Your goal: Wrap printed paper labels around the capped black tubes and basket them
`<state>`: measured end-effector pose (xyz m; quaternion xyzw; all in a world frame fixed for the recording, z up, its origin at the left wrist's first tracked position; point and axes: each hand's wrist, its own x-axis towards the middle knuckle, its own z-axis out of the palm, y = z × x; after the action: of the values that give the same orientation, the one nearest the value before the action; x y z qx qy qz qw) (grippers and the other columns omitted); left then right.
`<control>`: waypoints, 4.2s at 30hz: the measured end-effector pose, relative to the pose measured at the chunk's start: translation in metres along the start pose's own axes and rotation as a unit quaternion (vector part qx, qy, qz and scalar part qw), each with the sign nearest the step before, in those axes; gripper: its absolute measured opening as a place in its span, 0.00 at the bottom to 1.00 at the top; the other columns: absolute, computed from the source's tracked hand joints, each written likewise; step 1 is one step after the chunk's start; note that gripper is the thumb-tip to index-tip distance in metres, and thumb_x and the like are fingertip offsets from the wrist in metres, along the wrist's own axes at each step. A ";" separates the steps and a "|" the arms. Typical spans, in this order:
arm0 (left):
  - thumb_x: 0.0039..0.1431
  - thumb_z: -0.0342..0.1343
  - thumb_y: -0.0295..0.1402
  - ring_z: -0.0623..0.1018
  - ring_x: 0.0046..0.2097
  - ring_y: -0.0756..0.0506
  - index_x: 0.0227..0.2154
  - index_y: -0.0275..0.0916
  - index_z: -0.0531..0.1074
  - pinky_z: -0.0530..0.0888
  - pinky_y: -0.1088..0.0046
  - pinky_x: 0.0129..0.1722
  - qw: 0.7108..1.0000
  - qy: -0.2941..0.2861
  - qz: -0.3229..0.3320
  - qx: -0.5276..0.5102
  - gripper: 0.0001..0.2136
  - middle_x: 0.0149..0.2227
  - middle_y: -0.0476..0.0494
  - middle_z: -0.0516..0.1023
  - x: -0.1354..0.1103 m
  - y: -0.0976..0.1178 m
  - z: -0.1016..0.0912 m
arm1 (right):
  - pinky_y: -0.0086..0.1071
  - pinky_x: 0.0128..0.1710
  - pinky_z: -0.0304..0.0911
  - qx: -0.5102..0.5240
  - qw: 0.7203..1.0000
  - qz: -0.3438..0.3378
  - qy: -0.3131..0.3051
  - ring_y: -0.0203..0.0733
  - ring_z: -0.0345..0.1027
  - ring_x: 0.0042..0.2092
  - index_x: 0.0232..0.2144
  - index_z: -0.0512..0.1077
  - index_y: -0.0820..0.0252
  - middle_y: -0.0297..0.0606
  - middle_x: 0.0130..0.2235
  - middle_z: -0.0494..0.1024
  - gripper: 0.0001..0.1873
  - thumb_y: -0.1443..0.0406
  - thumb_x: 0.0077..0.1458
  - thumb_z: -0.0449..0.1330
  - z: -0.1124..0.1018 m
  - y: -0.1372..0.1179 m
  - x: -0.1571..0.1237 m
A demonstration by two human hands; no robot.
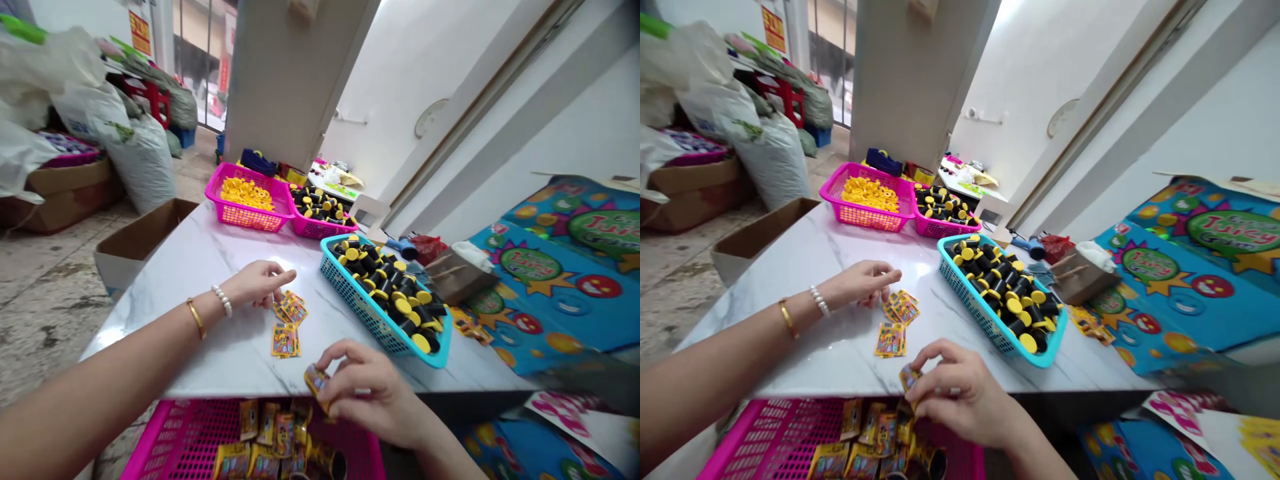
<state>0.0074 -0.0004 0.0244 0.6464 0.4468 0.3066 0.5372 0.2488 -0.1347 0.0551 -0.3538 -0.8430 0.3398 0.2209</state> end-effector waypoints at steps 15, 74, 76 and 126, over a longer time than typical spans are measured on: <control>0.55 0.55 0.32 0.73 0.33 0.47 0.36 0.37 0.78 0.67 0.71 0.36 0.936 0.102 0.213 0.262 0.09 0.35 0.41 0.77 0.001 -0.013 0.009 | 0.40 0.40 0.60 -0.627 0.773 0.075 0.068 0.51 0.68 0.42 0.44 0.76 0.57 0.47 0.41 0.76 0.15 0.65 0.55 0.56 -0.125 0.067 0.126; 0.47 0.65 0.41 0.55 0.18 0.57 0.24 0.34 0.77 0.50 0.78 0.18 0.944 0.083 0.013 -0.318 0.13 0.14 0.55 0.60 -0.018 0.013 0.032 | 0.32 0.30 0.61 -0.161 0.882 0.013 0.442 0.39 0.65 0.27 0.26 0.73 0.59 0.35 0.24 0.73 0.15 0.58 0.60 0.56 0.018 0.039 0.104; 0.45 0.67 0.36 0.56 0.18 0.57 0.28 0.33 0.78 0.49 0.78 0.18 0.939 0.083 -0.005 -0.334 0.11 0.16 0.54 0.63 -0.017 0.013 0.031 | 0.33 0.32 0.63 -0.168 0.895 -0.016 0.412 0.39 0.67 0.29 0.27 0.74 0.58 0.37 0.27 0.74 0.13 0.60 0.61 0.55 0.019 0.038 0.103; 0.58 0.57 0.26 0.58 0.15 0.62 0.34 0.30 0.77 0.48 0.88 0.10 0.904 0.018 -0.099 -0.415 0.06 0.30 0.39 0.78 0.002 0.003 0.014 | 0.32 0.29 0.68 0.331 0.887 0.037 0.319 0.37 0.72 0.31 0.43 0.70 0.58 0.36 0.36 0.77 0.19 0.61 0.48 0.67 0.001 0.061 0.098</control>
<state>0.0209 -0.0041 0.0237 0.3115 0.3509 0.4212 0.7762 0.2116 -0.0302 0.0224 -0.3803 -0.5523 0.4756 0.5693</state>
